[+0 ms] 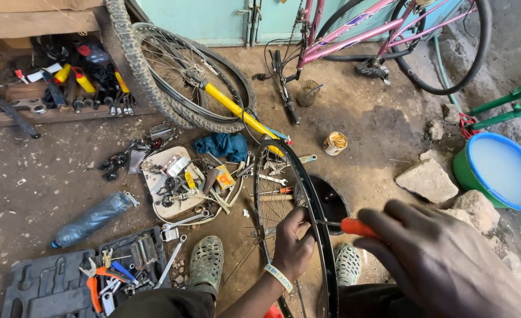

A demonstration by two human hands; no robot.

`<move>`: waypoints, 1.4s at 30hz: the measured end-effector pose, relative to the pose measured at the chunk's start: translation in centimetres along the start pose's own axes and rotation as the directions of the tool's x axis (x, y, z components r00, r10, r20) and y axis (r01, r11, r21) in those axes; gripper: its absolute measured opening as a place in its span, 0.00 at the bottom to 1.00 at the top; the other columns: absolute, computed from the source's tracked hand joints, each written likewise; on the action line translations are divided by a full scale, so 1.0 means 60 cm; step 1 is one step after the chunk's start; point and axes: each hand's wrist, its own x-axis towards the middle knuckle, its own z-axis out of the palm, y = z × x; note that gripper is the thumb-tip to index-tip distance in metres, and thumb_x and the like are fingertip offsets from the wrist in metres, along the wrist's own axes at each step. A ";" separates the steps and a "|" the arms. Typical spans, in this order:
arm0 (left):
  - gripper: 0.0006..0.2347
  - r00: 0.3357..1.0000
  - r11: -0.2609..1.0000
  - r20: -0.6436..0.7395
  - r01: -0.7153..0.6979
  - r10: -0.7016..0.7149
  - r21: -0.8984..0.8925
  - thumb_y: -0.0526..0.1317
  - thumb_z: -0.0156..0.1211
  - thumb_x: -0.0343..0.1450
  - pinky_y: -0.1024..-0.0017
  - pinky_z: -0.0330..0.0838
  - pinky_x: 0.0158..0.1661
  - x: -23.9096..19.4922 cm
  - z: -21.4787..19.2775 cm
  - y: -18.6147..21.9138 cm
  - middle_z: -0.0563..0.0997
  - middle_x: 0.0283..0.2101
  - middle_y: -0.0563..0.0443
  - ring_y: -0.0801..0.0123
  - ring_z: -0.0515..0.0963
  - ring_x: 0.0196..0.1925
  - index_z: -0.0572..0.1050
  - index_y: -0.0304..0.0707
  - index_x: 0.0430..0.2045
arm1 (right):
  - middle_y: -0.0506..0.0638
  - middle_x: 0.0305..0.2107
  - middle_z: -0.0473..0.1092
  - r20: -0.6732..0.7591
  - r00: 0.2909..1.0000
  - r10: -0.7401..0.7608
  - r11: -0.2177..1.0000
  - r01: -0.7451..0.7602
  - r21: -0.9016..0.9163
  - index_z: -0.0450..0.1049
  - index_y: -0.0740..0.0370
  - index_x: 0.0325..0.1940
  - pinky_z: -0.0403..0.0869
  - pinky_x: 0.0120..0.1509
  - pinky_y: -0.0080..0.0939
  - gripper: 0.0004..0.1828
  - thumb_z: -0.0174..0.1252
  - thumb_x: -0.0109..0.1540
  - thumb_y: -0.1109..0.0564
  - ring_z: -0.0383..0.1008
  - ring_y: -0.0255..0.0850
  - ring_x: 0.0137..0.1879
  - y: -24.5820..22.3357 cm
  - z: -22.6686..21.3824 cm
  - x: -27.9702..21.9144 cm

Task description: The person uses a screwdriver to tighten or adjust the spokes on a bicycle wheel held between their legs. They rotate the wheel to access different spokes and continue the adjustment process.

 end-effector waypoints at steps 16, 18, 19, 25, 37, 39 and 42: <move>0.08 0.977 0.988 0.178 0.131 -0.115 -0.077 0.34 0.52 0.66 0.45 0.72 0.63 0.001 -0.031 0.012 0.85 0.43 0.49 0.59 0.83 0.51 0.78 0.44 0.34 | 0.47 0.42 0.67 -0.165 0.944 -0.285 0.959 0.281 -0.044 0.68 0.45 0.56 0.77 0.31 0.48 0.16 0.51 0.64 0.55 0.74 0.47 0.34 -0.001 -0.005 0.011; 0.12 0.969 0.994 0.242 0.079 -0.058 -0.080 0.36 0.52 0.67 0.64 0.77 0.55 0.004 -0.038 0.026 0.85 0.46 0.44 0.60 0.84 0.52 0.80 0.36 0.41 | 0.40 0.29 0.72 -0.142 0.989 -0.044 0.974 0.011 -0.226 0.68 0.42 0.50 0.73 0.20 0.53 0.29 0.48 0.60 0.21 0.79 0.52 0.22 0.000 -0.005 0.004; 0.12 0.968 0.993 0.243 0.081 -0.059 -0.082 0.36 0.52 0.67 0.64 0.77 0.55 0.002 -0.041 0.015 0.85 0.46 0.44 0.60 0.84 0.52 0.80 0.36 0.41 | 0.40 0.29 0.72 -0.140 0.989 -0.042 0.974 0.010 -0.226 0.68 0.42 0.50 0.73 0.20 0.53 0.29 0.48 0.60 0.21 0.79 0.52 0.22 0.005 0.001 0.002; 0.11 0.961 0.996 0.262 0.086 -0.086 0.012 0.24 0.52 0.70 0.71 0.77 0.46 0.010 -0.054 -0.042 0.84 0.39 0.48 0.66 0.81 0.44 0.81 0.35 0.37 | 0.49 0.37 0.65 -0.279 0.898 -0.340 0.932 0.361 0.029 0.74 0.48 0.48 0.70 0.25 0.47 0.14 0.51 0.63 0.64 0.69 0.45 0.32 0.003 0.002 0.009; 0.05 0.978 0.995 0.205 0.019 -0.040 0.101 0.26 0.62 0.69 0.71 0.83 0.38 0.015 -0.053 -0.043 0.86 0.33 0.48 0.68 0.85 0.36 0.82 0.36 0.29 | 0.51 0.38 0.67 -0.148 0.932 -0.330 0.944 0.328 -0.036 0.73 0.45 0.51 0.72 0.24 0.53 0.14 0.52 0.63 0.59 0.71 0.49 0.36 -0.005 -0.006 0.009; 0.05 0.975 0.992 0.183 0.129 -0.127 -0.004 0.27 0.62 0.69 0.72 0.85 0.42 0.016 -0.051 -0.040 0.87 0.35 0.47 0.67 0.86 0.38 0.82 0.36 0.30 | 0.41 0.43 0.69 -0.014 0.999 -0.044 0.997 0.043 -0.071 0.64 0.39 0.62 0.80 0.25 0.55 0.32 0.53 0.59 0.25 0.81 0.51 0.27 0.000 0.004 0.004; 0.06 0.974 0.993 0.191 0.121 -0.121 0.014 0.25 0.61 0.70 0.73 0.82 0.39 0.019 -0.053 -0.041 0.85 0.33 0.48 0.68 0.83 0.36 0.82 0.36 0.30 | 0.41 0.16 0.69 -0.211 0.974 -0.084 0.954 0.017 -0.301 0.68 0.42 0.25 0.63 0.17 0.52 0.25 0.48 0.65 0.27 0.72 0.48 0.19 -0.003 -0.004 0.007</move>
